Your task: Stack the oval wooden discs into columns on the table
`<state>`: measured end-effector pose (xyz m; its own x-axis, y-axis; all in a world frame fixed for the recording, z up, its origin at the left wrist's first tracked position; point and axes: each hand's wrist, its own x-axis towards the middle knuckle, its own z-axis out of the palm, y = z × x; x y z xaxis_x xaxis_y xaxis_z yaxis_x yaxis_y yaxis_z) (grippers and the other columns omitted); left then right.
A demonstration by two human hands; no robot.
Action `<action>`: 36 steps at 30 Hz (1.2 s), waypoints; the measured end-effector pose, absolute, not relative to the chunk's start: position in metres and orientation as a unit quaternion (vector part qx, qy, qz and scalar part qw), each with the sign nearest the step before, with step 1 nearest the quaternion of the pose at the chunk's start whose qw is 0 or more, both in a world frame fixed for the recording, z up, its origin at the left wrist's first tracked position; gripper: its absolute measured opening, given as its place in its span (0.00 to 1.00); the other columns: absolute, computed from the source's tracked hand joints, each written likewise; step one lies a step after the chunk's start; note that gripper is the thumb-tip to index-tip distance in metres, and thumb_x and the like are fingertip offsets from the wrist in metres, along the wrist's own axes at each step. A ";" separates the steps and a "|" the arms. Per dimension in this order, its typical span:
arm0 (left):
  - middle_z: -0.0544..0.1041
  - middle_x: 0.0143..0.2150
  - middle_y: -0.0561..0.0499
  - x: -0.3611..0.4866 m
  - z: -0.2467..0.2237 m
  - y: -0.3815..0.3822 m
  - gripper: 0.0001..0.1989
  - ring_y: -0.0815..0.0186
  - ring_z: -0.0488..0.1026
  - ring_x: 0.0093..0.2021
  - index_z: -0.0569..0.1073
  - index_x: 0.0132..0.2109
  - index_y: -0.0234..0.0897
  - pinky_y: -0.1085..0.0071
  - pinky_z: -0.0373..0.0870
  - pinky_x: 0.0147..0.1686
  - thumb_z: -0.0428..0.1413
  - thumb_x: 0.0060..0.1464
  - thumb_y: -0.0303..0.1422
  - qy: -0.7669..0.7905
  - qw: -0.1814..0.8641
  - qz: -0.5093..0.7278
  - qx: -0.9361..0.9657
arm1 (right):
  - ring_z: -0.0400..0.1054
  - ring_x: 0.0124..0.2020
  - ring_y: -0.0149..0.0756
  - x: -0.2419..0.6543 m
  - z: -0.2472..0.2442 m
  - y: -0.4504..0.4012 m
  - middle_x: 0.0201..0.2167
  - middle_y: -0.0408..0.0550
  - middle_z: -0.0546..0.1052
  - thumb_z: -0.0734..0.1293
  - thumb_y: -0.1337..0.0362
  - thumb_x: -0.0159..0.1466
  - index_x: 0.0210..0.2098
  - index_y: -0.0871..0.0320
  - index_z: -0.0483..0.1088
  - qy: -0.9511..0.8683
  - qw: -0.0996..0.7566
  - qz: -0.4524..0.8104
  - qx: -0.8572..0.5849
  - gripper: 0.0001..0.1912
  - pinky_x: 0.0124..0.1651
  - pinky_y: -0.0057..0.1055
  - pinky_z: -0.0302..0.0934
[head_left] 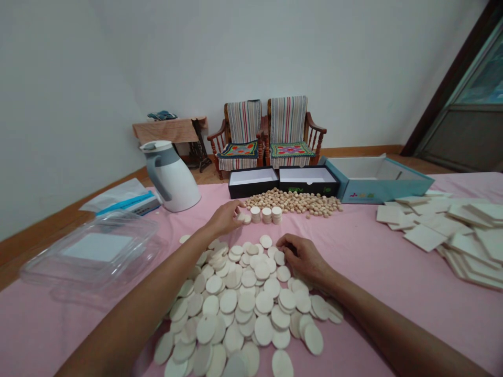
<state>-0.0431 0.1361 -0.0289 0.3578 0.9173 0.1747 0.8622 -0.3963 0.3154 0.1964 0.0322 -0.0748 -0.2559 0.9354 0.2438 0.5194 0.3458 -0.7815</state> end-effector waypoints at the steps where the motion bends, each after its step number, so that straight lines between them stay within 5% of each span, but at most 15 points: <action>1: 0.74 0.37 0.51 -0.042 -0.029 0.139 0.23 0.66 0.71 0.34 0.66 0.49 0.35 0.73 0.66 0.33 0.58 0.42 0.29 0.545 0.086 0.165 0.818 | 0.65 0.27 0.30 0.196 -0.075 0.032 0.27 0.45 0.74 0.58 0.72 0.57 0.32 0.59 0.70 -0.737 0.359 0.290 -0.494 0.10 0.31 0.26 0.56; 11: 0.74 0.37 0.52 -0.033 -0.035 0.141 0.27 0.67 0.71 0.33 0.67 0.51 0.36 0.74 0.66 0.33 0.59 0.40 0.27 0.527 0.104 0.191 0.821 | 0.65 0.28 0.30 0.195 -0.073 0.033 0.27 0.45 0.74 0.58 0.73 0.56 0.32 0.60 0.70 -0.738 0.357 0.288 -0.495 0.11 0.32 0.25 0.56; 19: 0.74 0.28 0.53 -0.031 -0.028 0.110 0.06 0.69 0.70 0.29 0.74 0.33 0.34 0.76 0.64 0.30 0.55 0.46 0.25 0.475 0.139 0.185 0.849 | 0.65 0.28 0.31 0.196 -0.074 0.033 0.27 0.45 0.74 0.58 0.72 0.56 0.32 0.60 0.70 -0.741 0.357 0.286 -0.491 0.11 0.31 0.25 0.56; 24: 0.77 0.40 0.51 -0.007 -0.024 0.090 0.18 0.65 0.72 0.39 0.75 0.46 0.39 0.74 0.66 0.38 0.56 0.45 0.24 0.351 0.173 0.129 0.911 | 0.65 0.26 0.30 0.196 -0.075 0.033 0.26 0.44 0.74 0.57 0.72 0.57 0.33 0.60 0.70 -0.739 0.358 0.289 -0.492 0.11 0.31 0.25 0.56; 31: 0.75 0.36 0.49 0.007 -0.038 0.084 0.09 0.63 0.70 0.40 0.75 0.40 0.37 0.72 0.65 0.38 0.57 0.48 0.28 0.343 0.106 0.115 0.926 | 0.66 0.28 0.30 0.196 -0.077 0.033 0.28 0.45 0.75 0.57 0.73 0.56 0.33 0.59 0.70 -0.741 0.357 0.287 -0.491 0.12 0.32 0.25 0.57; 36: 0.74 0.44 0.48 -0.010 -0.031 0.088 0.15 0.64 0.71 0.42 0.73 0.46 0.38 0.70 0.67 0.42 0.57 0.49 0.28 0.379 0.099 0.177 0.903 | 0.65 0.27 0.30 0.196 -0.077 0.033 0.27 0.44 0.74 0.57 0.73 0.56 0.33 0.59 0.70 -0.740 0.359 0.283 -0.493 0.11 0.31 0.25 0.56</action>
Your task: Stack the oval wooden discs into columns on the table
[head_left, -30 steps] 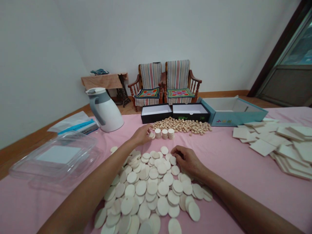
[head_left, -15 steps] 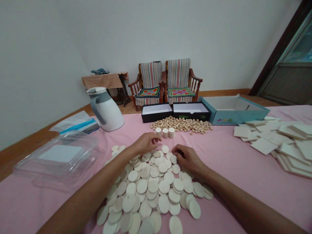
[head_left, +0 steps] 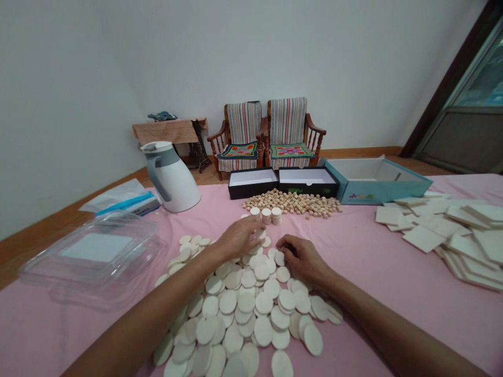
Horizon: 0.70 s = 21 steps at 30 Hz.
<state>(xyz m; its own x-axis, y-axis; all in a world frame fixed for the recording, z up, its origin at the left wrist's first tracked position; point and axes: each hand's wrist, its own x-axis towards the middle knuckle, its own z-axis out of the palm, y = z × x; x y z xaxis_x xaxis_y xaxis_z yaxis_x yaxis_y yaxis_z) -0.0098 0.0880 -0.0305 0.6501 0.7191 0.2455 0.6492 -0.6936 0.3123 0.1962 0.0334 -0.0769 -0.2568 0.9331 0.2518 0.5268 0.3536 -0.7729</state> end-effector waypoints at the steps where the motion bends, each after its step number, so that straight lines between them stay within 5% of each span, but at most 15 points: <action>1: 0.75 0.43 0.49 -0.016 -0.028 0.092 0.16 0.66 0.72 0.39 0.73 0.47 0.39 0.71 0.68 0.41 0.56 0.49 0.27 0.402 0.099 0.200 0.888 | 0.65 0.27 0.30 0.196 -0.077 0.033 0.27 0.44 0.74 0.57 0.73 0.56 0.32 0.59 0.70 -0.740 0.359 0.284 -0.493 0.11 0.31 0.25 0.56; 12: 0.77 0.38 0.50 -0.046 -0.034 0.140 0.12 0.64 0.73 0.35 0.75 0.39 0.36 0.71 0.68 0.35 0.57 0.43 0.27 0.517 0.067 0.214 0.826 | 0.64 0.26 0.30 0.195 -0.074 0.032 0.26 0.44 0.74 0.57 0.73 0.56 0.33 0.60 0.70 -0.738 0.351 0.284 -0.501 0.11 0.30 0.25 0.56; 21: 0.79 0.40 0.51 -0.037 -0.035 0.141 0.14 0.64 0.73 0.36 0.76 0.42 0.39 0.73 0.67 0.36 0.57 0.45 0.31 0.501 0.076 0.187 0.842 | 0.65 0.27 0.30 0.196 -0.075 0.033 0.27 0.45 0.74 0.57 0.72 0.57 0.33 0.59 0.70 -0.741 0.352 0.286 -0.496 0.11 0.31 0.25 0.57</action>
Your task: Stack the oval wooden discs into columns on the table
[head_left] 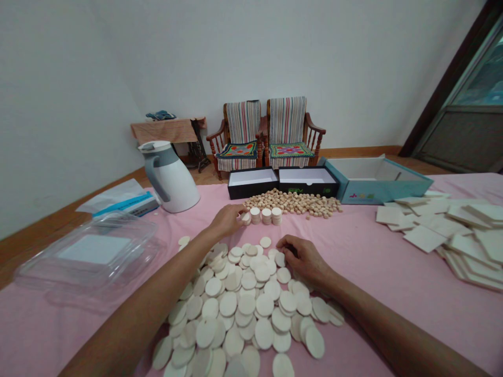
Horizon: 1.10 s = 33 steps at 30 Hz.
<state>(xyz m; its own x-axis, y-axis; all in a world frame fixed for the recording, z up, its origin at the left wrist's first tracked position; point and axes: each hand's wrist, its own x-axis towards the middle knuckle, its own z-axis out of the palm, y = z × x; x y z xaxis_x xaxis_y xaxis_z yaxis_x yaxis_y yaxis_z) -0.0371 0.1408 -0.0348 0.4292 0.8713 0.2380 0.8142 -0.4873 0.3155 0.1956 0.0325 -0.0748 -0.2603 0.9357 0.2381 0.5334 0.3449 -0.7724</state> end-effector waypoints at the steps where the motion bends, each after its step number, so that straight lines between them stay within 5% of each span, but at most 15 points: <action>1: 0.79 0.41 0.51 -0.037 -0.035 0.141 0.15 0.64 0.73 0.35 0.76 0.43 0.39 0.73 0.67 0.36 0.57 0.45 0.30 0.500 0.076 0.185 0.842 | 0.65 0.28 0.31 0.196 -0.074 0.032 0.27 0.45 0.74 0.57 0.72 0.57 0.33 0.59 0.70 -0.741 0.353 0.286 -0.495 0.11 0.32 0.25 0.57; 10: 0.77 0.41 0.48 -0.035 -0.040 0.140 0.23 0.63 0.74 0.35 0.72 0.50 0.36 0.72 0.68 0.35 0.61 0.44 0.35 0.538 0.052 0.174 0.823 | 0.66 0.29 0.31 0.196 -0.071 0.032 0.27 0.45 0.74 0.57 0.73 0.56 0.32 0.59 0.70 -0.740 0.350 0.285 -0.498 0.11 0.32 0.26 0.57; 22: 0.76 0.36 0.46 -0.018 -0.042 0.134 0.09 0.59 0.73 0.37 0.75 0.37 0.36 0.69 0.66 0.37 0.57 0.47 0.32 0.547 0.014 0.140 0.826 | 0.65 0.28 0.30 0.196 -0.074 0.032 0.27 0.44 0.74 0.57 0.73 0.56 0.32 0.59 0.70 -0.739 0.355 0.284 -0.496 0.11 0.32 0.25 0.57; 33: 0.75 0.39 0.46 -0.024 -0.034 0.130 0.14 0.60 0.72 0.39 0.73 0.40 0.36 0.70 0.66 0.37 0.60 0.44 0.34 0.570 0.009 0.154 0.807 | 0.65 0.28 0.31 0.195 -0.073 0.032 0.27 0.44 0.74 0.57 0.73 0.56 0.32 0.59 0.70 -0.739 0.354 0.286 -0.497 0.11 0.31 0.25 0.57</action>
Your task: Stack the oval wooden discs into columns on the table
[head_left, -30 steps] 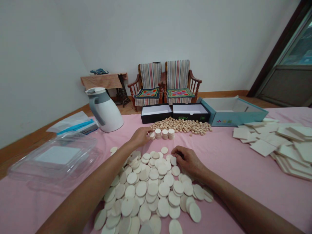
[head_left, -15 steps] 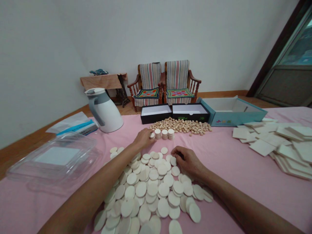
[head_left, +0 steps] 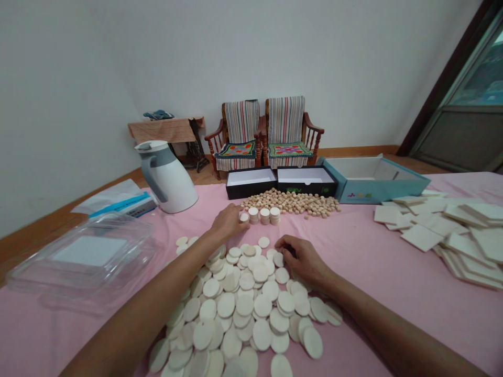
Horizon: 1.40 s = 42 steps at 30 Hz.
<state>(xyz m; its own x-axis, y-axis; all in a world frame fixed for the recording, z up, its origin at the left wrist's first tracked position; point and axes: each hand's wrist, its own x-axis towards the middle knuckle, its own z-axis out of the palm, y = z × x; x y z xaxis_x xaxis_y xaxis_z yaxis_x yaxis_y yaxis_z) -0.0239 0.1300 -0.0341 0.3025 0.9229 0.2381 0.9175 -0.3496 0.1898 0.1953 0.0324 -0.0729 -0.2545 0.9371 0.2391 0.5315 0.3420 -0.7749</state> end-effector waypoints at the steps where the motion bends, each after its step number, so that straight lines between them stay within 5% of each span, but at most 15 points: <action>1: 0.74 0.40 0.45 -0.025 -0.031 0.126 0.14 0.59 0.72 0.39 0.72 0.42 0.35 0.69 0.66 0.37 0.59 0.45 0.34 0.571 0.006 0.159 0.806 | 0.65 0.28 0.31 0.195 -0.073 0.032 0.27 0.44 0.74 0.57 0.73 0.56 0.32 0.59 0.70 -0.739 0.355 0.285 -0.496 0.11 0.32 0.25 0.57; 5: 0.74 0.36 0.49 -0.021 -0.025 0.103 0.06 0.64 0.71 0.36 0.73 0.38 0.36 0.71 0.66 0.36 0.55 0.51 0.31 0.509 0.033 0.153 0.847 | 0.65 0.27 0.30 0.195 -0.073 0.032 0.27 0.44 0.74 0.57 0.73 0.56 0.33 0.59 0.70 -0.739 0.353 0.283 -0.499 0.12 0.32 0.25 0.57; 11: 0.74 0.42 0.48 0.007 -0.031 0.079 0.14 0.62 0.70 0.44 0.75 0.45 0.39 0.69 0.65 0.45 0.56 0.49 0.28 0.338 0.106 0.101 0.930 | 0.66 0.28 0.31 0.195 -0.074 0.033 0.28 0.44 0.75 0.57 0.74 0.55 0.33 0.59 0.70 -0.740 0.353 0.285 -0.497 0.12 0.32 0.25 0.58; 20: 0.75 0.39 0.45 0.014 -0.044 0.075 0.14 0.58 0.70 0.42 0.75 0.41 0.35 0.67 0.66 0.40 0.59 0.43 0.27 0.410 0.094 0.110 0.900 | 0.67 0.29 0.31 0.196 -0.077 0.034 0.29 0.45 0.75 0.57 0.74 0.55 0.33 0.59 0.70 -0.743 0.355 0.284 -0.492 0.12 0.33 0.25 0.58; 30: 0.74 0.37 0.50 -0.027 -0.020 0.104 0.13 0.67 0.72 0.33 0.75 0.43 0.38 0.73 0.68 0.35 0.56 0.47 0.29 0.520 0.043 0.260 0.813 | 0.66 0.28 0.31 0.196 -0.075 0.033 0.27 0.45 0.75 0.57 0.73 0.56 0.32 0.59 0.70 -0.739 0.353 0.284 -0.498 0.11 0.32 0.26 0.58; 42: 0.76 0.37 0.50 -0.038 -0.037 0.139 0.12 0.66 0.72 0.33 0.77 0.42 0.38 0.73 0.67 0.33 0.60 0.47 0.32 0.531 0.037 0.234 0.814 | 0.65 0.26 0.30 0.195 -0.075 0.033 0.26 0.45 0.74 0.57 0.72 0.57 0.32 0.59 0.69 -0.735 0.350 0.294 -0.500 0.10 0.31 0.25 0.57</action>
<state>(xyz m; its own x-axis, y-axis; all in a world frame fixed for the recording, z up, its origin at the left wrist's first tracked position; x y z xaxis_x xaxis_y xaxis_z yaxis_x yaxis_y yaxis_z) -0.0380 0.1385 -0.0372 0.3280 0.8810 0.3409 0.8464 -0.4344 0.3081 0.1951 0.0327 -0.0746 -0.2546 0.9416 0.2203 0.5300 0.3264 -0.7827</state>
